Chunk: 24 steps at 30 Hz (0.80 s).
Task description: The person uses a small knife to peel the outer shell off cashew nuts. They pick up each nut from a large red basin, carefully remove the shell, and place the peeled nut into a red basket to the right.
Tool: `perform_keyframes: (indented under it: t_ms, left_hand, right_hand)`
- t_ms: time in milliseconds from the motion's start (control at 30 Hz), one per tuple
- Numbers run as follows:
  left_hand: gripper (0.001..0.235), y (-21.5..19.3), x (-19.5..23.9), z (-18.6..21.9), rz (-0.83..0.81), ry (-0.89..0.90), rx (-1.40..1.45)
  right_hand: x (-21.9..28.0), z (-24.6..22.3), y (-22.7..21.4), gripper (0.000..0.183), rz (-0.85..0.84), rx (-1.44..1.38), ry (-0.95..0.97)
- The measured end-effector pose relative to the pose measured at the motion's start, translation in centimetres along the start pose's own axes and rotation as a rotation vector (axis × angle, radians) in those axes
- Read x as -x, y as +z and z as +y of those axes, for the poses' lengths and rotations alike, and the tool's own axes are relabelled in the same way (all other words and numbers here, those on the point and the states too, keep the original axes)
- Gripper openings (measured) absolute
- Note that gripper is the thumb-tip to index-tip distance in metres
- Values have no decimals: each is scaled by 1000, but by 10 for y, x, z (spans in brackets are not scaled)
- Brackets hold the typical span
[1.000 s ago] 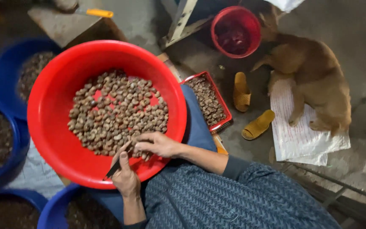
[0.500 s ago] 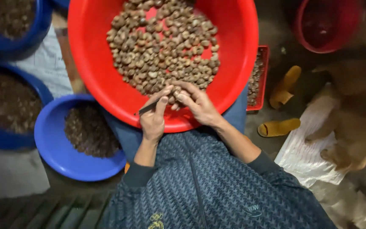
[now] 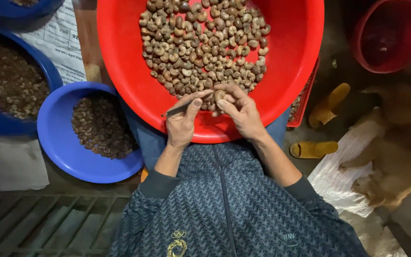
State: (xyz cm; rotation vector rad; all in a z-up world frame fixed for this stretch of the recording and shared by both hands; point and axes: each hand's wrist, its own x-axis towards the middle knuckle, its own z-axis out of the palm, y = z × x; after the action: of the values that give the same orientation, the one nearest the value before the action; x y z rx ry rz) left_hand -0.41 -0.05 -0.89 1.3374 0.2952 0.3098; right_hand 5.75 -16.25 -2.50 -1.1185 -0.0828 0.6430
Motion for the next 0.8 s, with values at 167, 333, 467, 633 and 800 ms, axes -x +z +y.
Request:
perform_keyframes:
  t_ms: [167, 333, 467, 633, 800]
  left_hand:
    - [18, -1, -1, 3, -7, -32, -22]
    - [23, -2, 1, 9, -25, -280, 77]
    - [23, 0, 0, 14, -14, -290, 31]
    - [23, 0, 2, 13, 36, -299, -2]
    - [26, 2, 0, 14, 38, -316, -33]
  right_hand:
    - [9, -55, -48, 41, 270, 348, -279]
    - [29, -83, -130, 37, 633, 300, -363]
    - [41, -22, -223, 27, 776, 405, -72]
    - [62, 23, -264, 32, 809, 398, 146]
    - [51, -5, -234, 44, 805, 577, -104]
